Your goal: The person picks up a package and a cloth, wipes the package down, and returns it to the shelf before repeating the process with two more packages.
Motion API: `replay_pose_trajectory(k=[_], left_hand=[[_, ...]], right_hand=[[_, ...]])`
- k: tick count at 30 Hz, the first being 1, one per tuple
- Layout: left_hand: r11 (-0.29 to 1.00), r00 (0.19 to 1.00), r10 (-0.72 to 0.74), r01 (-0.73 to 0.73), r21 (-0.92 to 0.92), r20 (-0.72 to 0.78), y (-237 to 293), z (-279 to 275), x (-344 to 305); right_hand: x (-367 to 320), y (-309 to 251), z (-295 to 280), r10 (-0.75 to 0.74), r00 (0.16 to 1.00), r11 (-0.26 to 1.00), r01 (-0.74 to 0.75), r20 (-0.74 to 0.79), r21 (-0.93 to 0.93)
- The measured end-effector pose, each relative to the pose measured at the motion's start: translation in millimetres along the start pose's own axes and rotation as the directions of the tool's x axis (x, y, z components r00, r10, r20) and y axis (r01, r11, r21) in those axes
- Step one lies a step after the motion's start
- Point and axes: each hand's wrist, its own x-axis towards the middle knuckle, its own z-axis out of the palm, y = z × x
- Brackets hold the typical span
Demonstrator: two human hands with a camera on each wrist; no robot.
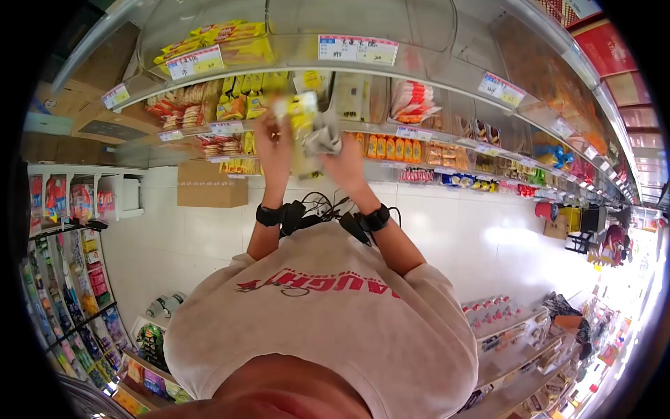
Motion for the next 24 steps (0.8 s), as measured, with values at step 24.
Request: replay_pose_trajectory(k=[24], left_hand=[[0.602, 0.879, -0.211, 0.461, -0.652, 0.427, 81.8, 99.4, -69.8]], right_hand=[[-33.1, 3.3, -124.9, -0.143, 0.990, 0.979, 0.143, -0.013, 0.148]])
